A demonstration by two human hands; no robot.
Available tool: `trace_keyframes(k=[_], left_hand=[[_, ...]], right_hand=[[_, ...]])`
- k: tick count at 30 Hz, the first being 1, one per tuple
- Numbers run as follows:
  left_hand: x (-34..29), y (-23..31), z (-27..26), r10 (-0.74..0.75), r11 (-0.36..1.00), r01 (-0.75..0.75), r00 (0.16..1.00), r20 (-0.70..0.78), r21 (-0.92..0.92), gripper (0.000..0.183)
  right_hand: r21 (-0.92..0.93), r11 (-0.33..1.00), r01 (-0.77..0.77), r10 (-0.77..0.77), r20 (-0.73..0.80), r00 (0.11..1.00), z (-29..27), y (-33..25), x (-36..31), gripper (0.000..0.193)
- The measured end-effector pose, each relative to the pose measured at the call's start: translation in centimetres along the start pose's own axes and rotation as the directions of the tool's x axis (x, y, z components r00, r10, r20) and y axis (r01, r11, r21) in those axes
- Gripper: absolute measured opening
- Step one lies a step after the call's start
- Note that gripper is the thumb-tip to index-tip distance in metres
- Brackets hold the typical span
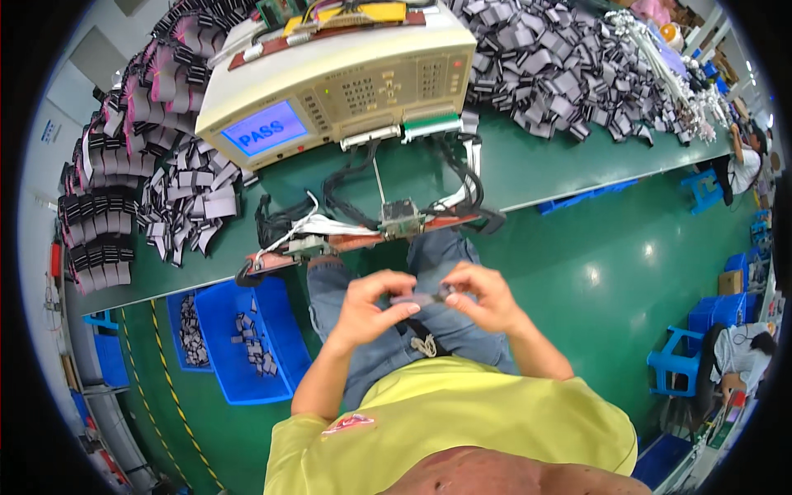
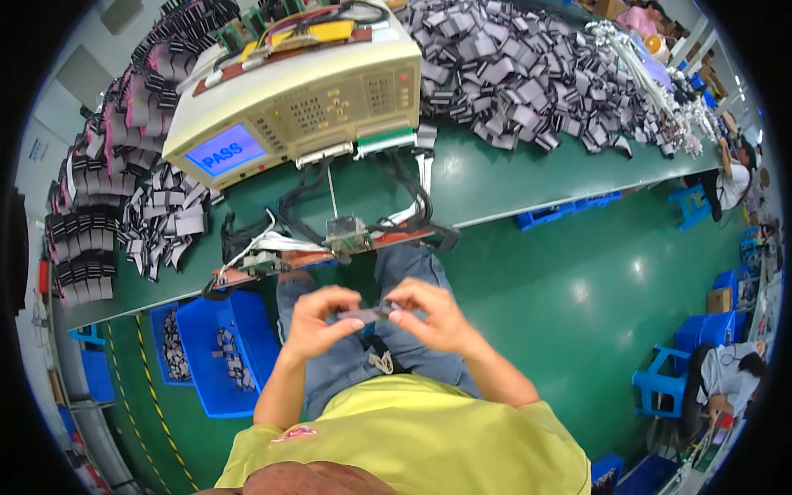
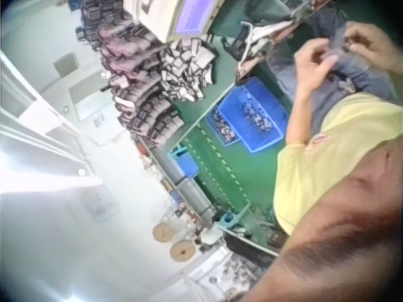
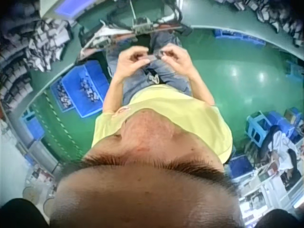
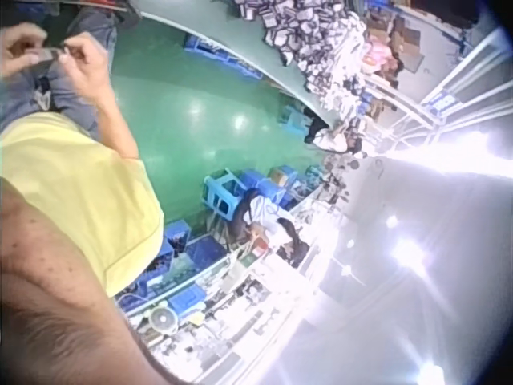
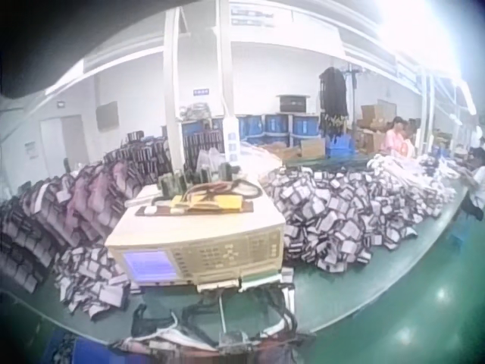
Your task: Testing flat ribbon cables using an electronic testing machine on a fabrication floor.
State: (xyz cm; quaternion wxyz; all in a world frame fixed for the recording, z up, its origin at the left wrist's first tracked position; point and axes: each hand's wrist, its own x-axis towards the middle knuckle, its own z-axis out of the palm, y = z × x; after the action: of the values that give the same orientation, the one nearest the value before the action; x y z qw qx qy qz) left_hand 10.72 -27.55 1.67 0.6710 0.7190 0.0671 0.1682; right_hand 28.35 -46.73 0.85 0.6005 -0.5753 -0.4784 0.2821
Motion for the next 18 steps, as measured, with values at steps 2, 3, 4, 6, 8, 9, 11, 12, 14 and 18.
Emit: trace_keyframes(k=[2,3,4,6,8,9,11,12,14,18], left_hand=[[-0.1,-1.9,-0.6,-0.021,0.913,0.022,1.000,0.007,-0.407,0.061],[-0.1,-1.8,-0.7,-0.073,0.862,0.068,0.997,0.010,-0.501,0.057],[-0.5,-2.1,-0.5,-0.115,0.812,0.101,0.993,0.012,-0.574,0.054],[-1.3,-3.1,-0.3,-0.159,0.755,0.131,0.987,0.014,-0.643,0.050],[-1.9,-4.0,-0.5,-0.156,0.790,0.108,0.987,-0.027,-0.604,0.042],[-2.0,-4.1,-0.6,-0.157,0.790,0.107,0.987,-0.030,-0.604,0.042],[-2.0,-3.7,-0.6,-0.112,0.873,0.023,0.982,-0.155,-0.487,0.030],[-1.8,-3.4,-0.6,-0.113,0.873,0.023,0.981,-0.157,-0.487,0.030],[-1.1,-2.4,-0.2,0.112,0.982,-0.161,0.920,-0.375,-0.103,0.024],[-0.2,-1.1,0.0,0.212,0.976,-0.159,0.831,-0.515,0.146,0.023]], right_hand=[[0.243,0.968,-0.064,0.069,-0.011,0.998,-0.3,0.3,0.2,0.017],[0.376,0.923,-0.085,0.095,-0.008,0.995,-0.3,0.3,0.4,0.017],[0.473,0.877,-0.083,0.094,-0.001,0.996,-0.2,0.4,0.5,0.017],[0.434,0.898,-0.075,0.085,-0.003,0.996,-0.2,0.3,1.1,0.018],[0.392,0.918,-0.065,0.071,-0.001,0.998,-0.1,0.4,1.6,0.020],[0.344,0.939,-0.027,0.030,-0.003,1.000,-0.1,0.5,1.8,0.019],[0.296,0.955,0.010,-0.010,-0.002,1.000,0.1,0.7,2.2,0.019],[0.210,0.977,0.036,-0.032,-0.024,0.999,0.3,1.0,2.3,0.019],[0.124,0.991,0.059,-0.053,-0.044,0.998,0.9,1.1,2.7,0.019],[-0.221,0.967,0.125,-0.181,-0.253,0.950,2.3,-0.7,4.9,0.020]])
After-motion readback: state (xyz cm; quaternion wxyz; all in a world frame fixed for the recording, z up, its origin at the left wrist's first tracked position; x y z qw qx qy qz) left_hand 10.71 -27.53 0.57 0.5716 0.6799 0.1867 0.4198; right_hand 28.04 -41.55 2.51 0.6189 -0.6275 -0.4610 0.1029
